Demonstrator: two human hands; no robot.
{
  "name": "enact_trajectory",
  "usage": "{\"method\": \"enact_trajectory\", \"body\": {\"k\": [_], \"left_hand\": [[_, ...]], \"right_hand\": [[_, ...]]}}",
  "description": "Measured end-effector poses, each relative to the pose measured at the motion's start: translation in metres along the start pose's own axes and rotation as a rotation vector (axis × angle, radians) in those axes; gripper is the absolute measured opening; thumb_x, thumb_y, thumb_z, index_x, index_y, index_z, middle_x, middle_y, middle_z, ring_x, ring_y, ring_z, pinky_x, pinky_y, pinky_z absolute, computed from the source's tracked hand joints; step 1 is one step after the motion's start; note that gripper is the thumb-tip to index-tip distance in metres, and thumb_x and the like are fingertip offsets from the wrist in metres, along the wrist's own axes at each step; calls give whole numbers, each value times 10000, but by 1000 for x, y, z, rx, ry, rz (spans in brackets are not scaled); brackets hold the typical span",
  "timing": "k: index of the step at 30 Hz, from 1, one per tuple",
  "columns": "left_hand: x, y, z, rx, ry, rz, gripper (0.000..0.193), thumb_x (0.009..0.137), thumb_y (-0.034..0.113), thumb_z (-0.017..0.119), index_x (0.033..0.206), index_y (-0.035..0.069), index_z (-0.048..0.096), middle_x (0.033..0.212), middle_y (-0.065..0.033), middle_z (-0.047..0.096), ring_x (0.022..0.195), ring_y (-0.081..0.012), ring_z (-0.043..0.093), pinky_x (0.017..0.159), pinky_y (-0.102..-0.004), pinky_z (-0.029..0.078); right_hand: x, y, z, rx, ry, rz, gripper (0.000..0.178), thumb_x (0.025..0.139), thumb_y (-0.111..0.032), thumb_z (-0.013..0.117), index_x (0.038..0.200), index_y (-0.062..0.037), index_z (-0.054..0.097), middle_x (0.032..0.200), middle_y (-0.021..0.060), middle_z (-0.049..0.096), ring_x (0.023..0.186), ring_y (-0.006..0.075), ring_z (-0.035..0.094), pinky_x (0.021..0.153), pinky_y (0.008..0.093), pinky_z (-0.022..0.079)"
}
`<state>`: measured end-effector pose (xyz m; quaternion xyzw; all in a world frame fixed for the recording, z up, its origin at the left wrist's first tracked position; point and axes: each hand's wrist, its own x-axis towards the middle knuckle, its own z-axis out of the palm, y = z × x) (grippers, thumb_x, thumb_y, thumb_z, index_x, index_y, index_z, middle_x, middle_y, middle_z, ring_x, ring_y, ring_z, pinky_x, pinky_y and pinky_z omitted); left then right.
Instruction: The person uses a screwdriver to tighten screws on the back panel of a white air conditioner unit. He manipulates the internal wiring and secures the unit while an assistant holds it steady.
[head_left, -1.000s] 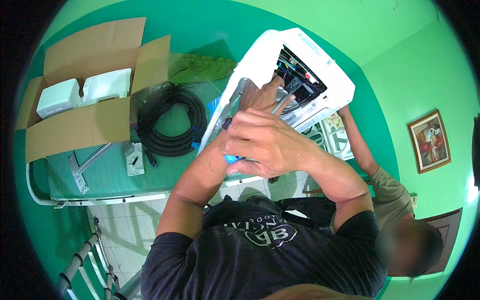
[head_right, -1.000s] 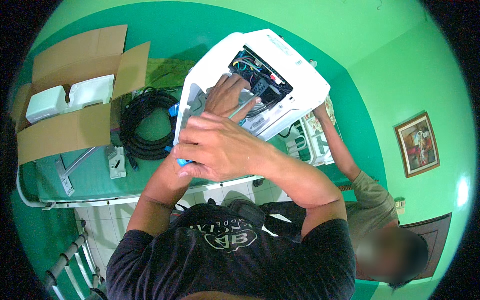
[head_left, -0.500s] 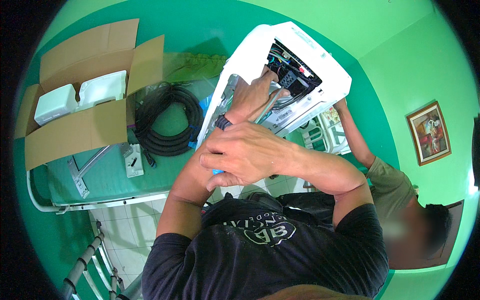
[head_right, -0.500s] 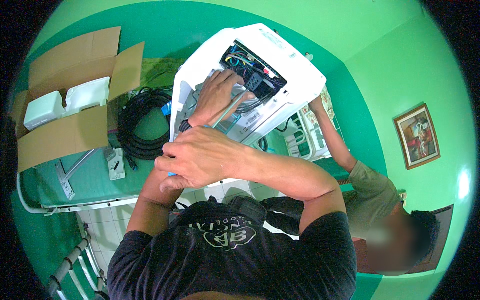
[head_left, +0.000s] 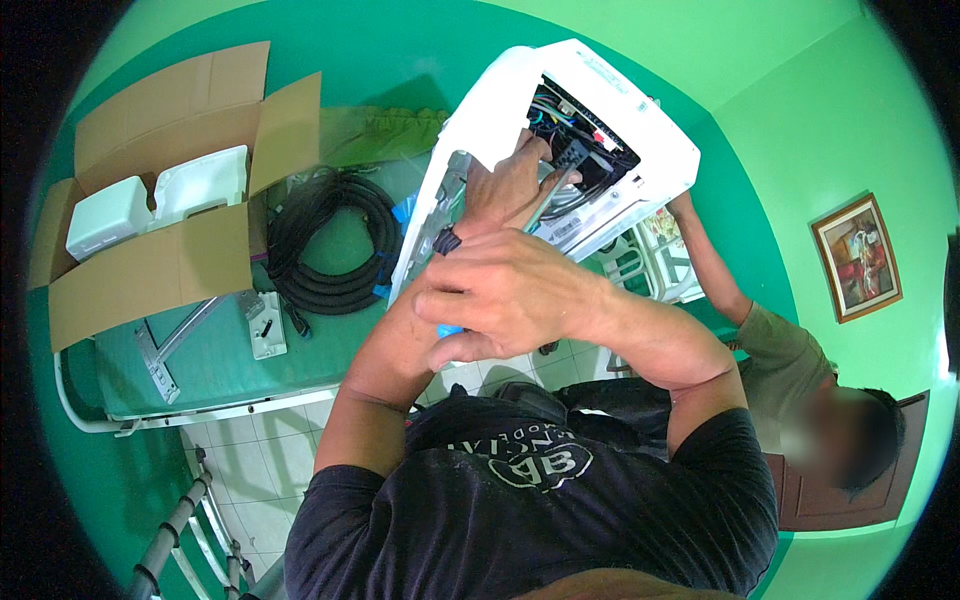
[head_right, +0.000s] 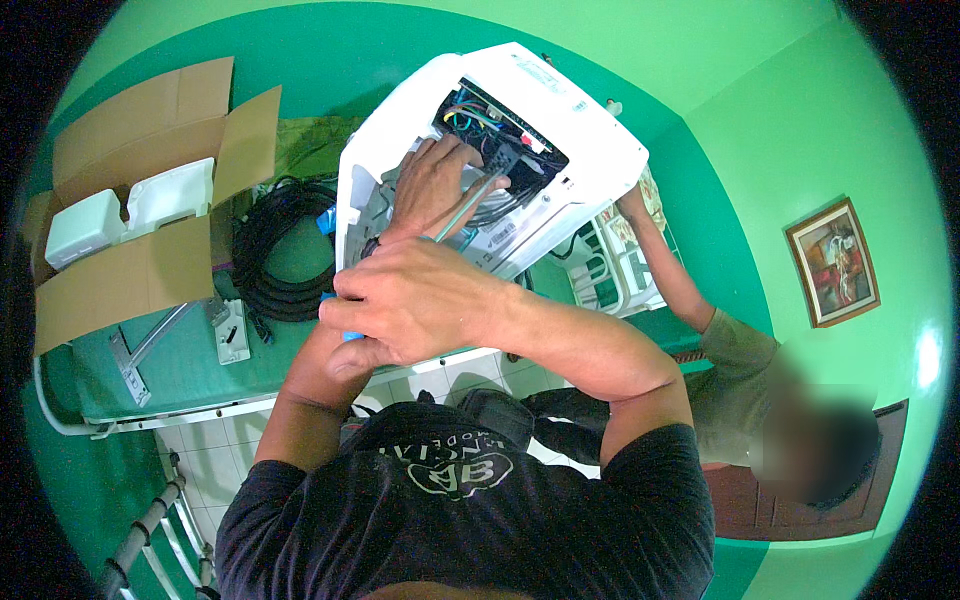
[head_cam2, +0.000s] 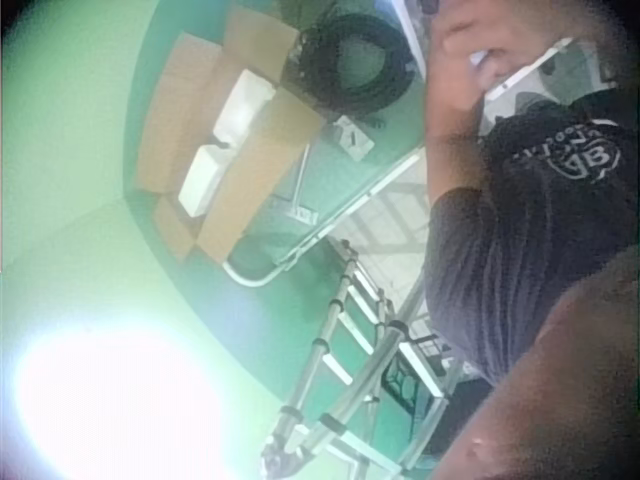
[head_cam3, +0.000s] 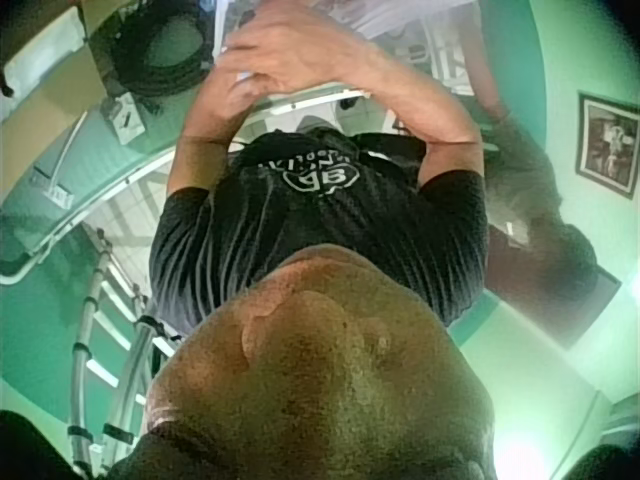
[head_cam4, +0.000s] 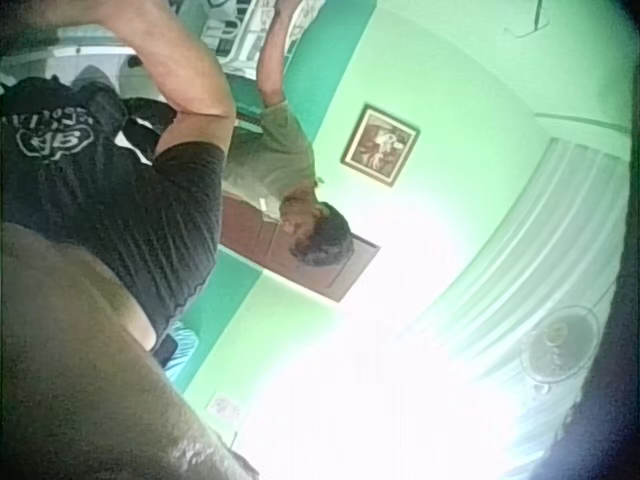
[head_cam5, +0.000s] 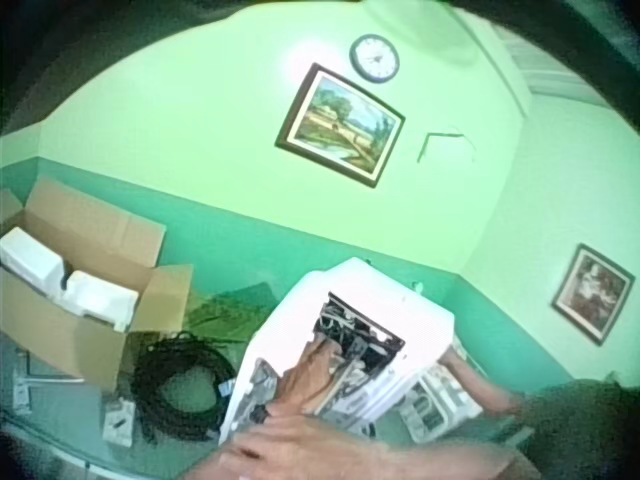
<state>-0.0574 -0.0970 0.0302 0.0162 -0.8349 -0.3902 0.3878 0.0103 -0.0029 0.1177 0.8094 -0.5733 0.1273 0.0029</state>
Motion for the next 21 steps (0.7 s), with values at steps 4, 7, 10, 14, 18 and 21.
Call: {"method": "enact_trajectory", "body": {"k": [4, 7, 10, 14, 18, 21], "left_hand": [[0, 2, -3, -12, 28, 2, 435, 851, 481, 836, 975, 73, 751, 1050, -120, 689, 1047, -340, 628, 963, -501, 464], [3, 7, 3, 22, -12, -44, 405, 843, 451, 839, 952, 75, 732, 1036, -110, 677, 1027, -339, 622, 924, -504, 468], [-1, 1, 2, 64, 132, 89, 374, 850, 420, 830, 934, 76, 710, 1016, -105, 669, 999, -346, 614, 889, -495, 469], [-1, -1, 6, 58, 162, 137, 339, 858, 388, 823, 920, 80, 695, 999, -103, 663, 973, -352, 603, 861, -483, 468], [2, -4, 13, 74, 85, 57, 354, 849, 396, 834, 935, 76, 710, 1003, -104, 668, 986, -346, 604, 869, -477, 471], [2, -2, 12, 32, 80, 36, 374, 841, 410, 843, 951, 74, 724, 1010, -96, 673, 1002, -336, 609, 882, -476, 473]], "right_hand": [[-1, 3, -2, -2, 90, -27, 438, 840, -473, 796, 925, -92, 596, 882, 87, 538, 766, 315, 596, 683, 437, 462], [-7, 5, 0, -119, 213, -6, 425, 834, -447, 820, 901, -93, 596, 929, 96, 554, 792, 308, 591, 687, 436, 459], [-3, -3, 5, -237, 410, 43, 399, 815, -400, 844, 885, -95, 597, 956, 98, 573, 806, 301, 597, 694, 433, 458], [-5, -2, -1, -225, 363, 55, 363, 802, -350, 851, 887, -99, 603, 967, 98, 574, 814, 306, 603, 707, 436, 468], [-12, 5, -20, 43, 28, 108, 364, 809, -353, 837, 891, -84, 605, 906, 105, 571, 805, 318, 596, 710, 449, 472], [-10, 8, -16, 24, 104, 36, 376, 819, -370, 824, 915, -79, 607, 821, 101, 556, 748, 323, 593, 677, 445, 473]]}}
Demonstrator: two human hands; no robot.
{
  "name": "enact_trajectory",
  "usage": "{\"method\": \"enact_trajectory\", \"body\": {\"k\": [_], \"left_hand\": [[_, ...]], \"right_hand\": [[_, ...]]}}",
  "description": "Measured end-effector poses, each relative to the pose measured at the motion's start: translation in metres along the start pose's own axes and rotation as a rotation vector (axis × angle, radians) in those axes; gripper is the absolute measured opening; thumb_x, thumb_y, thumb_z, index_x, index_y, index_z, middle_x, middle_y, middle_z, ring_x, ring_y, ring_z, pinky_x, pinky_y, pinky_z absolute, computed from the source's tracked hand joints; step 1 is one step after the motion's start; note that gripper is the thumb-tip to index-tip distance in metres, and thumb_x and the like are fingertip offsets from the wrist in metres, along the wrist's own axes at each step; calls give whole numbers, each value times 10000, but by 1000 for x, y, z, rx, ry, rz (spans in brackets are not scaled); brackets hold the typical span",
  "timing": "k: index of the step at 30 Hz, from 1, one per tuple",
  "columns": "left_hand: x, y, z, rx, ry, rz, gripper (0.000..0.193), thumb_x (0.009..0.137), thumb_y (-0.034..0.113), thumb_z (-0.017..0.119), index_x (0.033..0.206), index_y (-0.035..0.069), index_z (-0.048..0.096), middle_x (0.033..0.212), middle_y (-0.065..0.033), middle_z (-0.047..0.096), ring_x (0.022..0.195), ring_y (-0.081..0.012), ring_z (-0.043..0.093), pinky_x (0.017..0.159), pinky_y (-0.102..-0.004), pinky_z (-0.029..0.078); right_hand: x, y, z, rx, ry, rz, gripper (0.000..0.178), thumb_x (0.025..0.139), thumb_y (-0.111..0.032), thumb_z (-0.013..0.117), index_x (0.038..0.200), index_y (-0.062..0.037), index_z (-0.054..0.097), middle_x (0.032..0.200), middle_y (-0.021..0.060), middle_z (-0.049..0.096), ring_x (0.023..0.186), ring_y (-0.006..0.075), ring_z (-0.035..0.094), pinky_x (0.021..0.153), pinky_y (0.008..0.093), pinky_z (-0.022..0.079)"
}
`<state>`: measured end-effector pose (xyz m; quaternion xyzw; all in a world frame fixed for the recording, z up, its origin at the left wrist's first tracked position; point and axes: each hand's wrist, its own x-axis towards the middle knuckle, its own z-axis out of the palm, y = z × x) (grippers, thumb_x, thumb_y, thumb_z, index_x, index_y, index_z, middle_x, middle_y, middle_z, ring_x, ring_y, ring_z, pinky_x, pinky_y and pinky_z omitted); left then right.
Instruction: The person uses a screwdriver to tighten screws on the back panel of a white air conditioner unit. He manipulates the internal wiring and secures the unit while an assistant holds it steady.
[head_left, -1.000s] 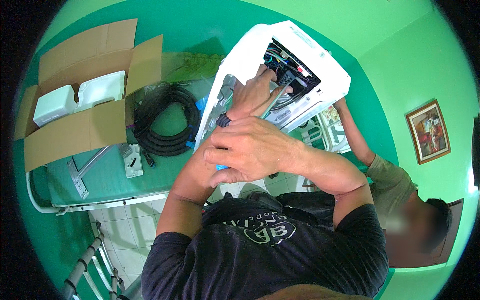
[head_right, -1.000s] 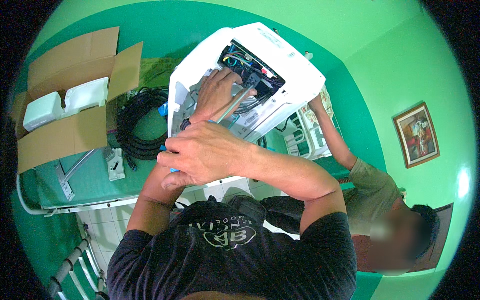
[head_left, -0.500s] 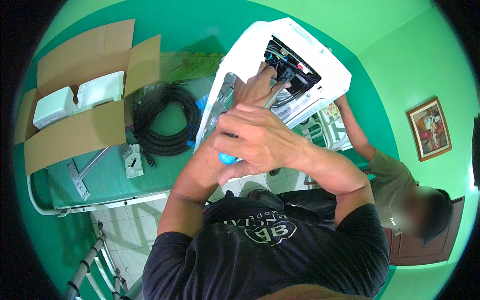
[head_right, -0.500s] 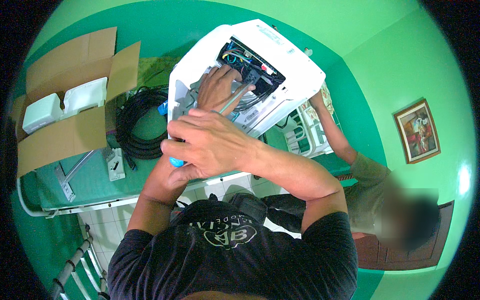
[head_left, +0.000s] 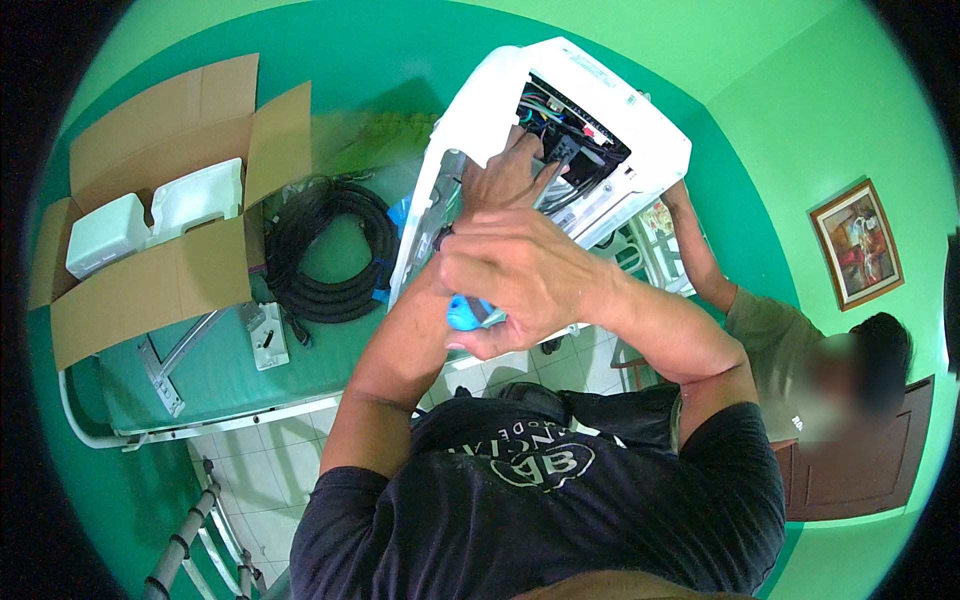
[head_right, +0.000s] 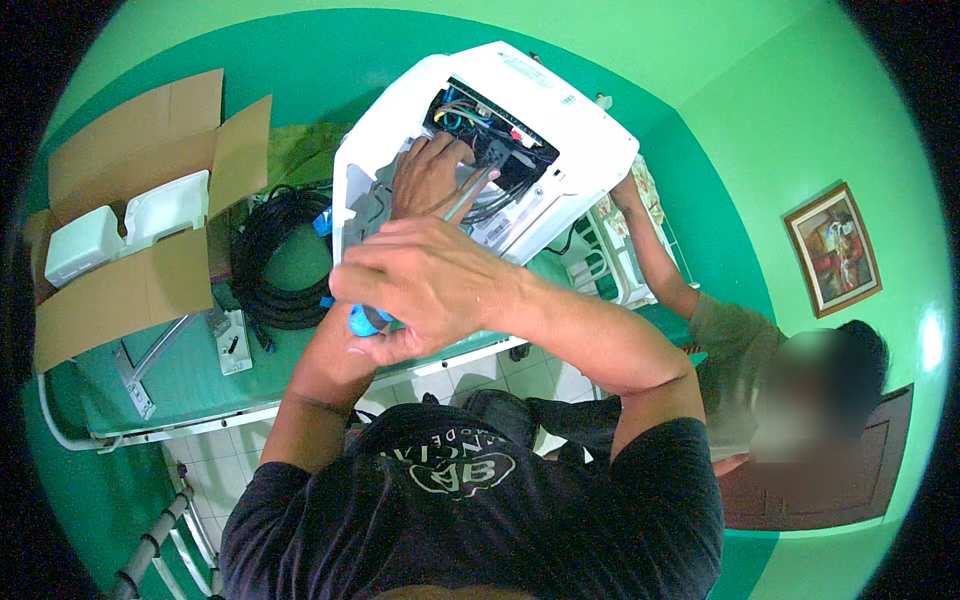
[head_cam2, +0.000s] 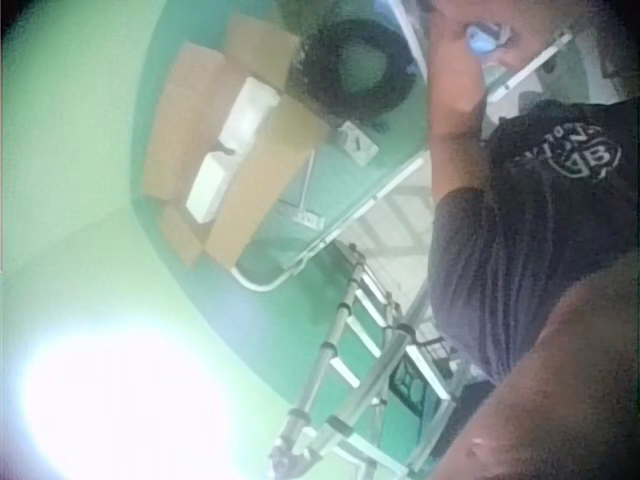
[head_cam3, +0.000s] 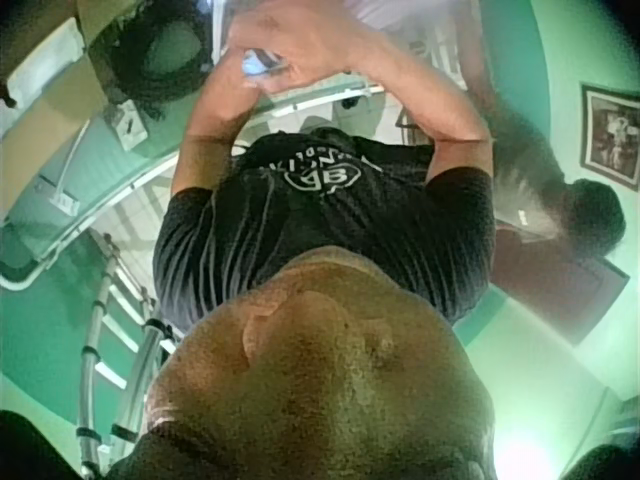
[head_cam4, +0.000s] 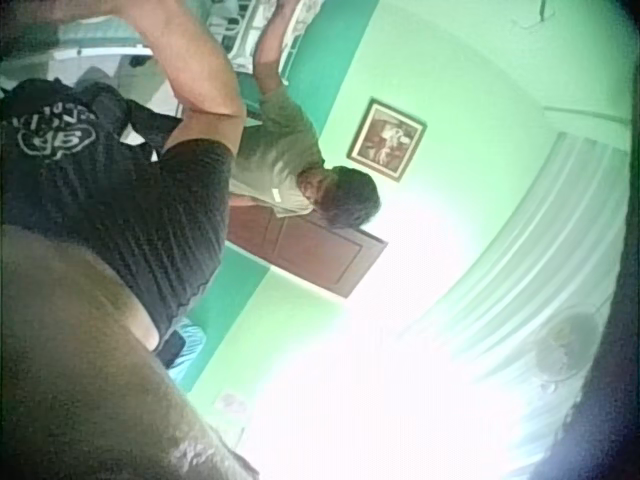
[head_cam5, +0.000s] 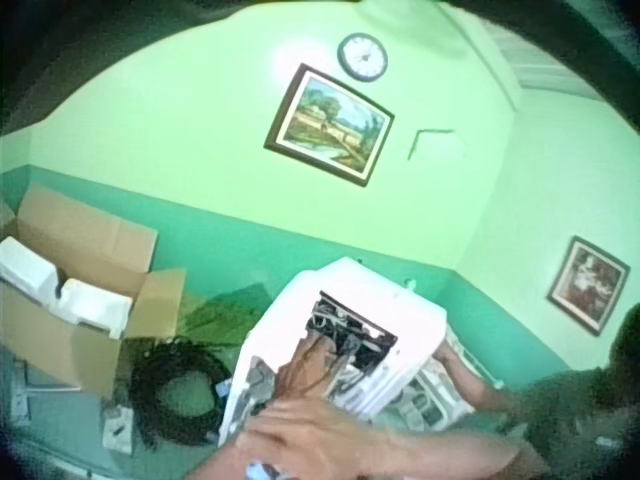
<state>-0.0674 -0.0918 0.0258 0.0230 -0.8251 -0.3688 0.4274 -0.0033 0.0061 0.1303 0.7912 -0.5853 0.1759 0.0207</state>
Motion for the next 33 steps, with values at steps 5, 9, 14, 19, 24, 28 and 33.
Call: {"method": "enact_trajectory", "body": {"k": [5, 9, 14, 19, 24, 28, 33], "left_hand": [[1, -1, -5, -24, -9, -30, 374, 842, 410, 850, 963, 76, 732, 1027, -95, 680, 1010, -328, 612, 897, -475, 474], [-2, 4, -5, -57, 10, -17, 362, 844, 388, 854, 966, 71, 729, 1017, -103, 675, 994, -343, 609, 894, -485, 480], [-2, -2, -8, -73, 8, -22, 351, 834, 371, 863, 956, 70, 731, 1004, -99, 681, 974, -349, 614, 867, -486, 488], [-3, 3, -6, -41, 17, 2, 348, 828, 362, 870, 945, 65, 733, 1001, -98, 682, 968, -347, 611, 861, -480, 488], [-1, 2, -9, -52, -37, -42, 368, 835, 378, 861, 958, 55, 735, 1024, -110, 680, 1006, -340, 610, 899, -477, 480], [-1, -1, -5, -45, -57, -29, 373, 842, 383, 855, 980, 57, 738, 1038, -113, 676, 1031, -338, 609, 922, -477, 485], [0, 2, -8, -57, -53, -38, 360, 853, 376, 847, 984, 58, 739, 1047, -120, 675, 1050, -343, 612, 948, -481, 487]], "right_hand": [[6, 0, 0, -37, -13, -113, 382, 843, -389, 805, 985, -96, 604, 866, 98, 570, 739, 325, 603, 660, 426, 477], [7, 5, 1, 65, -105, -52, 350, 881, -396, 772, 961, -89, 625, 922, 109, 579, 788, 333, 602, 676, 450, 470], [16, -3, -1, -23, 109, -215, 388, 853, -392, 804, 950, -72, 608, 917, 120, 573, 707, 344, 591, 624, 439, 465], [10, 2, -1, 70, -84, -127, 339, 860, -339, 805, 870, -68, 602, 951, 104, 576, 738, 333, 585, 638, 437, 465], [11, -2, 2, 87, 87, -218, 353, 866, -331, 807, 891, -59, 583, 918, 108, 579, 727, 339, 598, 620, 445, 465], [9, -4, -2, 95, -93, -109, 321, 855, -279, 821, 902, -66, 585, 935, 95, 585, 774, 326, 623, 651, 434, 488], [8, 2, -1, 57, 40, -211, 327, 854, -304, 816, 916, -66, 600, 928, 95, 588, 784, 331, 632, 657, 438, 488]]}}
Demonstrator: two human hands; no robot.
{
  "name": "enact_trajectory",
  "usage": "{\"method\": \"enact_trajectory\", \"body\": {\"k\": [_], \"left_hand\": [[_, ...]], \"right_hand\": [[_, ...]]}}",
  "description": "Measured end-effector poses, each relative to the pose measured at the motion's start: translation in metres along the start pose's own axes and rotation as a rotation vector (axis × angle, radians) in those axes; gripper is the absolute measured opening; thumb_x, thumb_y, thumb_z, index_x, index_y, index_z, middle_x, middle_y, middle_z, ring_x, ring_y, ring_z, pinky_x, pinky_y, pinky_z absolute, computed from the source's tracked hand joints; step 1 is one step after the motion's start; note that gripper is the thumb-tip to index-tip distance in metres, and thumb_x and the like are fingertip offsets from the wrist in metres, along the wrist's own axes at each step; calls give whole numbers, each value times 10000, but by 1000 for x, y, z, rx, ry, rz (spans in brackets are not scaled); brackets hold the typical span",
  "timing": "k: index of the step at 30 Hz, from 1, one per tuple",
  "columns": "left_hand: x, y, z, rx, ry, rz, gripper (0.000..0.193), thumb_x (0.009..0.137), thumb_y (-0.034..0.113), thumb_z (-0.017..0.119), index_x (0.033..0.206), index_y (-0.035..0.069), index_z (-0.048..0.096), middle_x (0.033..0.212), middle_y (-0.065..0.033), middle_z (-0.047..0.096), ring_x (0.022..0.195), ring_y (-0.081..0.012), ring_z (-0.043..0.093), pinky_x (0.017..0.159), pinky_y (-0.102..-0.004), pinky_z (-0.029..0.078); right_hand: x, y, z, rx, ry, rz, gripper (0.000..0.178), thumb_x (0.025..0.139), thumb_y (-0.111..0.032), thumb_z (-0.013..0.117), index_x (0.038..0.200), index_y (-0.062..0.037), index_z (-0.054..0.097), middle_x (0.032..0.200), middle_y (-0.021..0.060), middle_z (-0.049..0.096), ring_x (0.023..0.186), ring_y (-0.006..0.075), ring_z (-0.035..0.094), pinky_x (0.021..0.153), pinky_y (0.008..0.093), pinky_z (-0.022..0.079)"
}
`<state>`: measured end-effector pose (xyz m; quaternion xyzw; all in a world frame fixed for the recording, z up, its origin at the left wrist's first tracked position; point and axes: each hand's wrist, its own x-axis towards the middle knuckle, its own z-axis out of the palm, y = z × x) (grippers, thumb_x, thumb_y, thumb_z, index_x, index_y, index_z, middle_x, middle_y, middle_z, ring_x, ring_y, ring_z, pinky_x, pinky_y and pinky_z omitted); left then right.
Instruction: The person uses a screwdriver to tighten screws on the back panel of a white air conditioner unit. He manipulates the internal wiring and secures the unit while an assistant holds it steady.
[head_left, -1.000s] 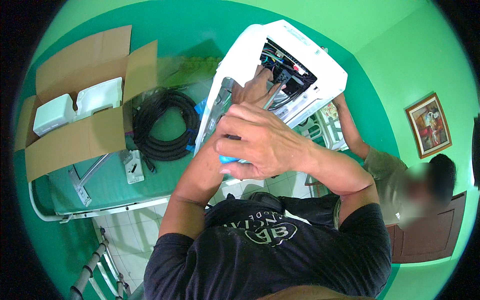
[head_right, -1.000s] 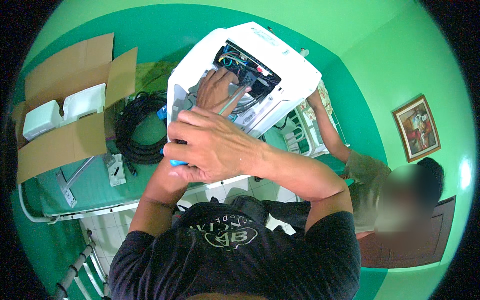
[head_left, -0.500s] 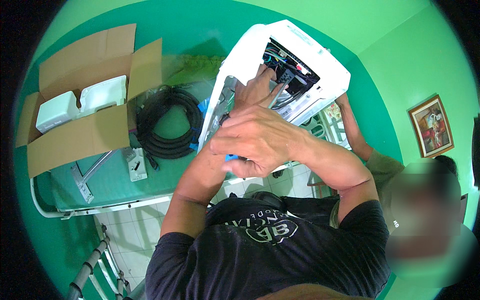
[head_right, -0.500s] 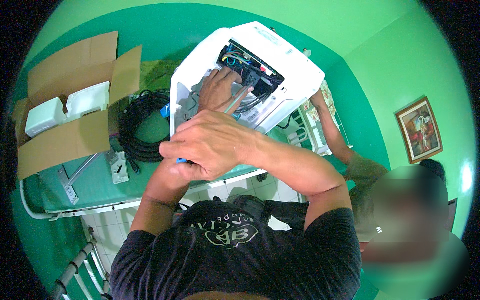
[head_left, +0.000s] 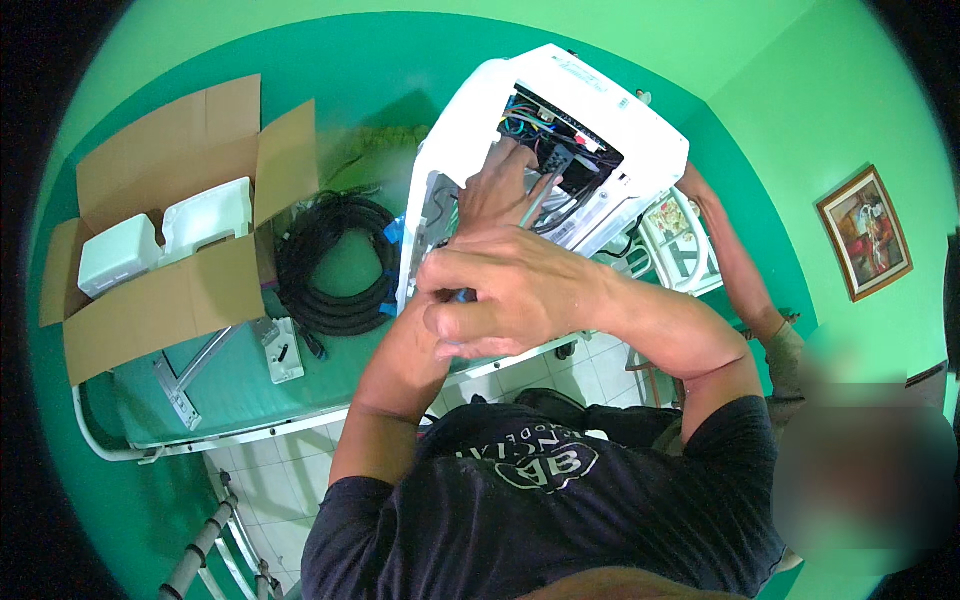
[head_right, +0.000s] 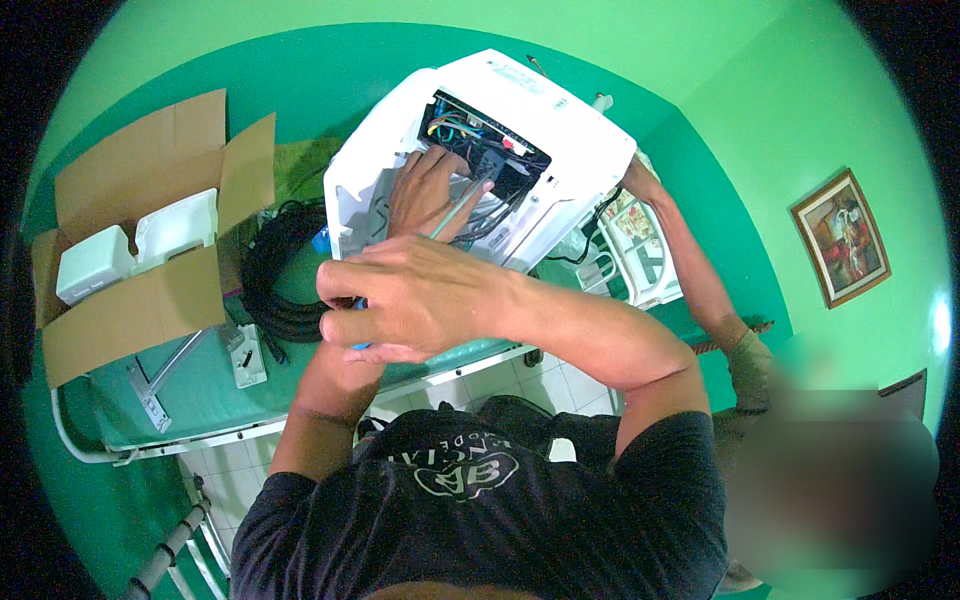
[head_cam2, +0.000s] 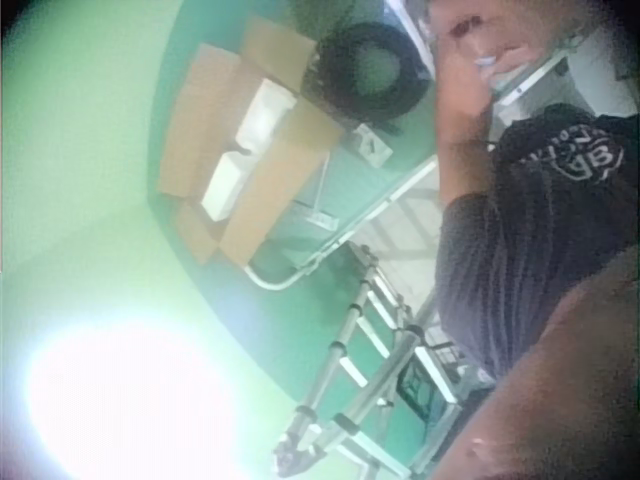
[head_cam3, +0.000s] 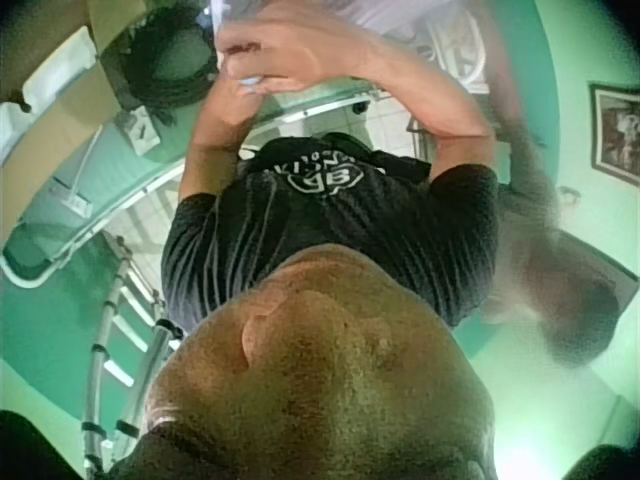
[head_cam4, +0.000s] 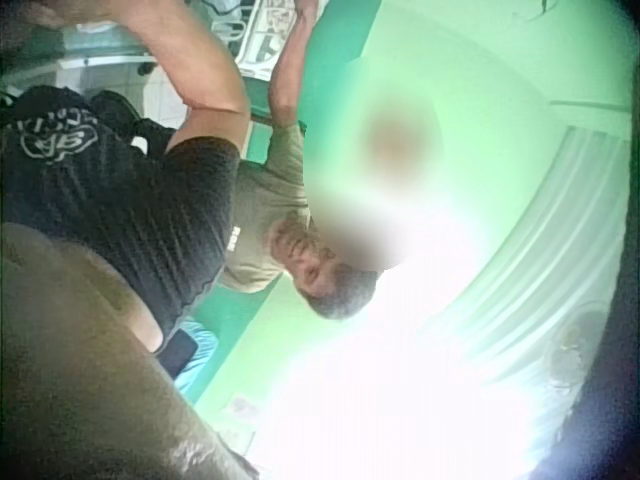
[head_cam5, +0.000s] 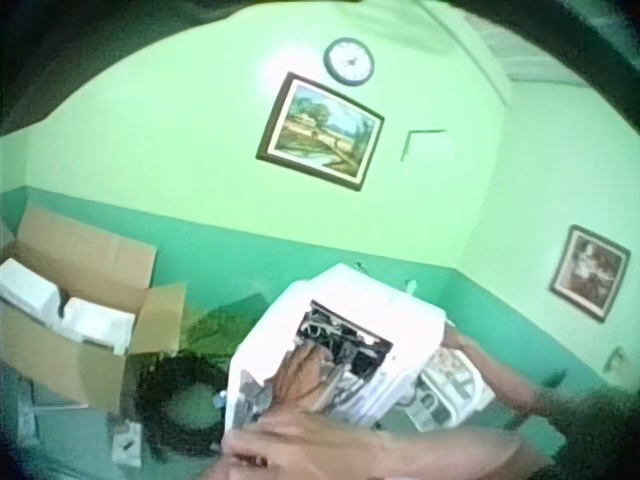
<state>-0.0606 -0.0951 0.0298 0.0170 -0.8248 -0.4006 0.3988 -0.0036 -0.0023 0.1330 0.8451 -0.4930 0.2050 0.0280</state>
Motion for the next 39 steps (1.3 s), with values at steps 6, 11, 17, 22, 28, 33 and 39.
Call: {"method": "enact_trajectory", "body": {"k": [6, 11, 17, 22, 28, 33, 39], "left_hand": [[5, -1, -2, 55, -22, 48, 330, 870, 351, 837, 986, 60, 734, 1049, -124, 674, 1031, -344, 615, 936, -478, 481], [3, 2, -4, 72, -26, 43, 319, 874, 340, 837, 967, 58, 720, 1032, -125, 674, 1006, -348, 613, 911, -473, 477], [3, 0, -2, 40, -17, 50, 315, 868, 329, 839, 957, 54, 716, 1026, -126, 675, 986, -351, 615, 908, -483, 479], [4, 5, -2, 52, -21, 44, 315, 874, 334, 833, 957, 53, 718, 1030, -125, 675, 986, -355, 614, 910, -488, 481], [4, 3, -5, 50, -31, 26, 347, 877, 360, 833, 968, 46, 719, 1039, -125, 679, 998, -352, 613, 908, -490, 482], [3, 6, -7, 45, -33, 10, 383, 865, 384, 847, 970, 37, 723, 1036, -124, 681, 1003, -345, 610, 907, -486, 483], [2, 5, -7, -10, -17, 14, 404, 853, 403, 856, 953, 33, 727, 1036, -129, 682, 1005, -344, 608, 911, -487, 481]], "right_hand": [[-5, -6, 2, -6, -78, 63, 342, 824, -286, 842, 950, -84, 597, 936, 74, 575, 766, 318, 626, 637, 432, 487], [-3, -2, 6, -13, 72, -46, 318, 829, -310, 825, 958, -91, 633, 941, 74, 576, 775, 314, 625, 636, 444, 473], [-3, -8, 5, -4, -119, 93, 292, 835, -275, 820, 949, -103, 613, 994, 54, 588, 802, 298, 624, 657, 435, 496], [-2, -7, 1, -46, 35, 35, 270, 860, -281, 792, 980, -92, 641, 937, 63, 606, 822, 299, 636, 675, 455, 491], [1, -6, 3, 25, -111, 116, 286, 842, -279, 808, 977, -103, 626, 965, 69, 601, 852, 306, 644, 703, 447, 503], [2, -1, 4, -53, 7, -4, 307, 848, -293, 801, 995, -80, 638, 915, 79, 585, 832, 312, 649, 696, 449, 499], [3, -5, 5, -4, -92, 100, 311, 859, -310, 814, 969, -81, 635, 994, 78, 576, 834, 317, 642, 701, 441, 513]]}}
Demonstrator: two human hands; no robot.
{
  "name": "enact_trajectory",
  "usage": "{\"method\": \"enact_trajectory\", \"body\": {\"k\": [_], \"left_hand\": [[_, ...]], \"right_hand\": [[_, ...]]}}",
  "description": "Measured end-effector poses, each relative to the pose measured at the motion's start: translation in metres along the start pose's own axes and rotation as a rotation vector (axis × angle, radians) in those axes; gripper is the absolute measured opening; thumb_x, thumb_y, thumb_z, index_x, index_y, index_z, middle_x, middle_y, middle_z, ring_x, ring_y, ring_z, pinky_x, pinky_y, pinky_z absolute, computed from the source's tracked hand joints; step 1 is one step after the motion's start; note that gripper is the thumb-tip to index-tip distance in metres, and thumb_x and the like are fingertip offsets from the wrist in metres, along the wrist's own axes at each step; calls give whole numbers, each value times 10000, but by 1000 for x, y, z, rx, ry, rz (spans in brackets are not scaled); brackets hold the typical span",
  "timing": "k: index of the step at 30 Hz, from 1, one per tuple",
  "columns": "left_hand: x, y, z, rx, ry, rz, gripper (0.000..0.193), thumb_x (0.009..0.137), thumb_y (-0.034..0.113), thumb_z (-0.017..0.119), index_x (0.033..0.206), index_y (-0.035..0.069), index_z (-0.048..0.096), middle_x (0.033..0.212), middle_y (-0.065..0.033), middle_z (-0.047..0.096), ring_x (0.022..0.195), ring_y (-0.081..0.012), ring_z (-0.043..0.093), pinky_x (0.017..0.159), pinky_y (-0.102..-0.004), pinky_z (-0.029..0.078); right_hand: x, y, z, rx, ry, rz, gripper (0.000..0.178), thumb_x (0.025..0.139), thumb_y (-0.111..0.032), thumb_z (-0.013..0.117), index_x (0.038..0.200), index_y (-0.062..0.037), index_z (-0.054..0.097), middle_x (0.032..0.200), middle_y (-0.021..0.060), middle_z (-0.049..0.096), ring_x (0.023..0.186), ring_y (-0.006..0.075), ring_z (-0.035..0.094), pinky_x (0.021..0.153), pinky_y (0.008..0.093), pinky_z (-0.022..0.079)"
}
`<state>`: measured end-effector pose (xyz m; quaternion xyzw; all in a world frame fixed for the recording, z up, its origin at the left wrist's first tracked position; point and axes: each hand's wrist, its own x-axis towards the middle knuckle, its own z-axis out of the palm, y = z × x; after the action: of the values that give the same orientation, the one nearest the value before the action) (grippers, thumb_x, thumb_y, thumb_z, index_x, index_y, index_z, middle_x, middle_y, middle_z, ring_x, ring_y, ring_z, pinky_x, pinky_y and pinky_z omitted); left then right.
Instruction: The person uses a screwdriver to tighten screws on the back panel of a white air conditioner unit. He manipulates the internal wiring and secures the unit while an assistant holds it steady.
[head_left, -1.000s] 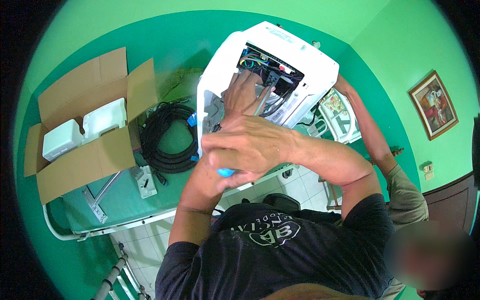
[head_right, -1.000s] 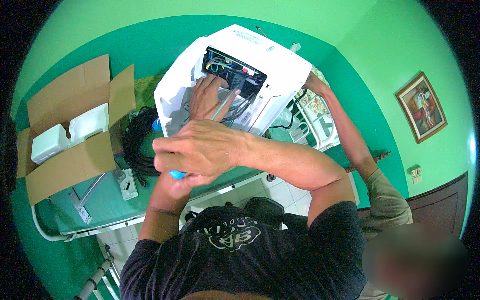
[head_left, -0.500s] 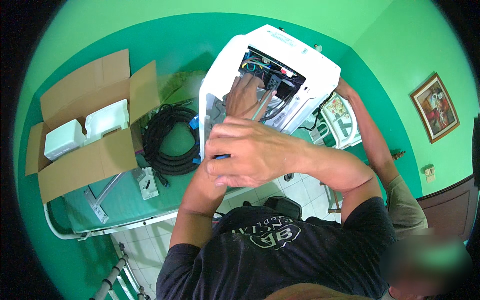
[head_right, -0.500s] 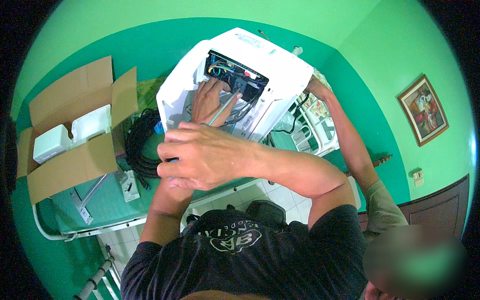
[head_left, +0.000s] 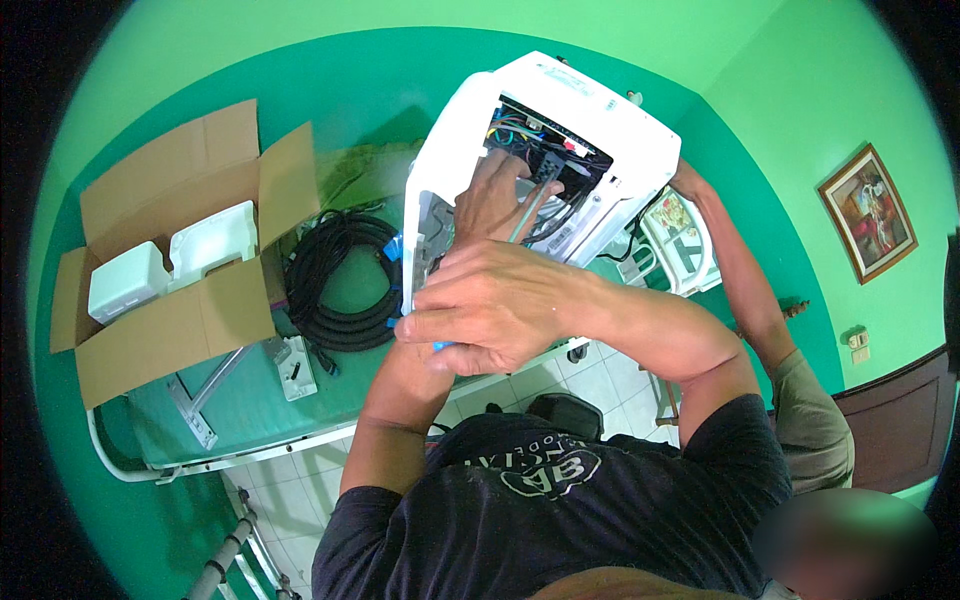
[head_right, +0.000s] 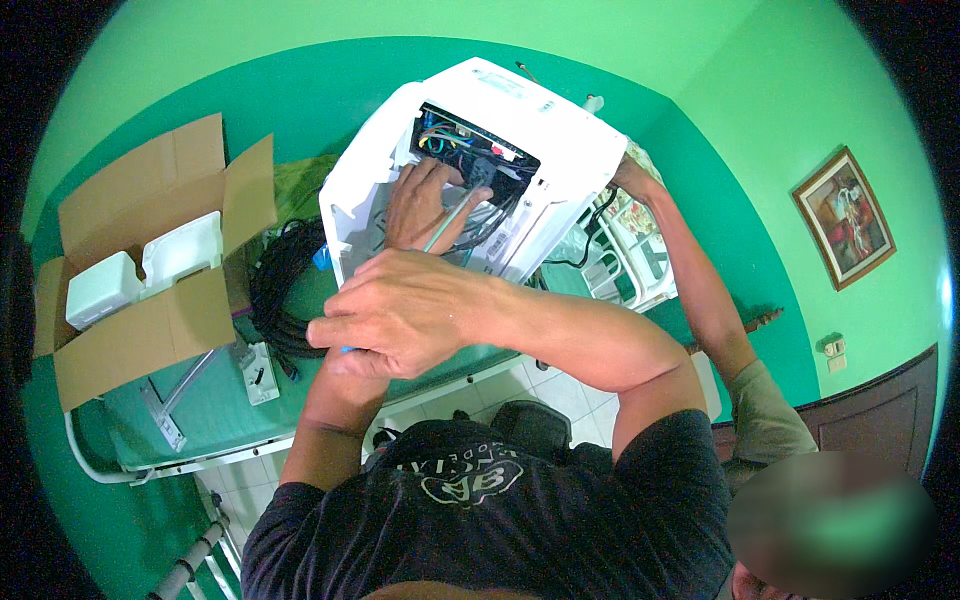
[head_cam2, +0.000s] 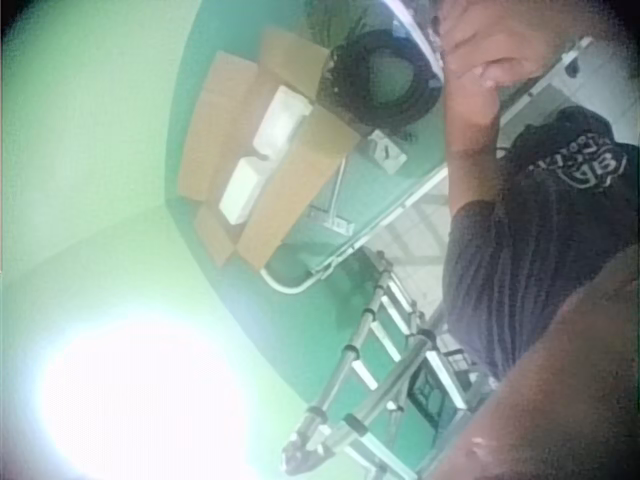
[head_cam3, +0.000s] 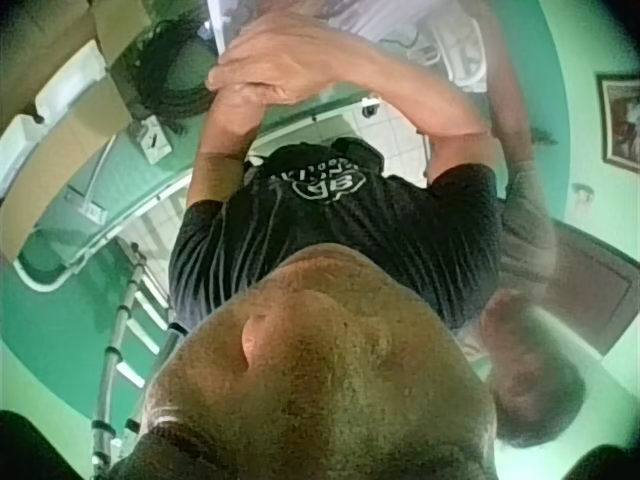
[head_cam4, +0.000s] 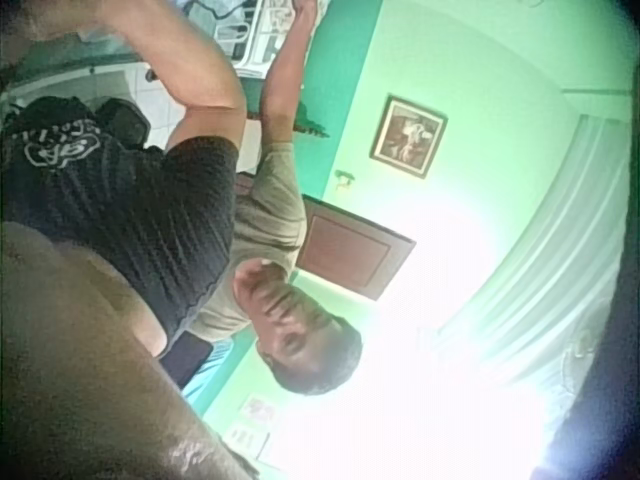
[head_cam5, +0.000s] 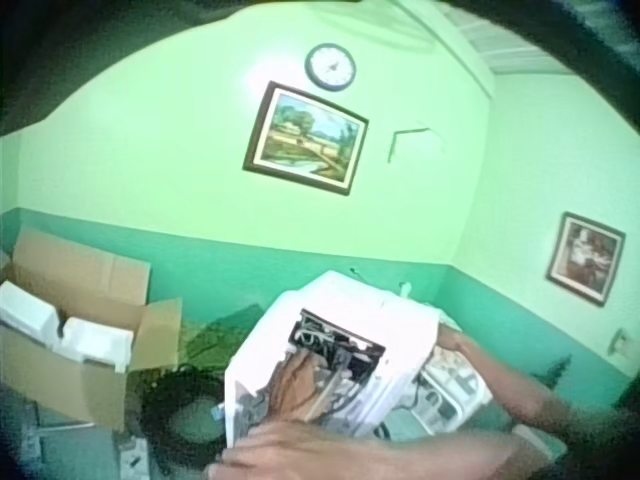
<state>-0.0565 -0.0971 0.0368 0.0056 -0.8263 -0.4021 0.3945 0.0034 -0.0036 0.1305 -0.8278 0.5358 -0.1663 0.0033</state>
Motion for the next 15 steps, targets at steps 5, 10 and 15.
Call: {"method": "enact_trajectory", "body": {"k": [5, 10, 15], "left_hand": [[0, 3, 1, 7, -32, -24, 406, 849, 403, 859, 954, 33, 727, 1025, -127, 682, 1001, -341, 608, 913, -485, 480], [1, 4, 0, -6, -31, -27, 436, 837, 420, 868, 950, 22, 730, 1031, -132, 687, 1014, -338, 613, 925, -482, 482], [4, 7, -8, 60, -59, -3, 469, 835, 436, 872, 971, 4, 748, 1045, -148, 702, 1036, -338, 627, 960, -462, 485]], "right_hand": [[-2, 6, 9, -52, 175, -79, 319, 934, -373, 746, 982, -69, 662, 915, 86, 574, 816, 314, 621, 708, 441, 510], [1, 4, 14, -74, 107, 14, 319, 890, -380, 752, 949, -85, 647, 858, 76, 571, 793, 289, 625, 680, 429, 509], [3, -9, 7, -85, 59, 54, 327, 875, -391, 758, 951, -96, 641, 812, 54, 551, 788, 267, 625, 675, 415, 500]]}}
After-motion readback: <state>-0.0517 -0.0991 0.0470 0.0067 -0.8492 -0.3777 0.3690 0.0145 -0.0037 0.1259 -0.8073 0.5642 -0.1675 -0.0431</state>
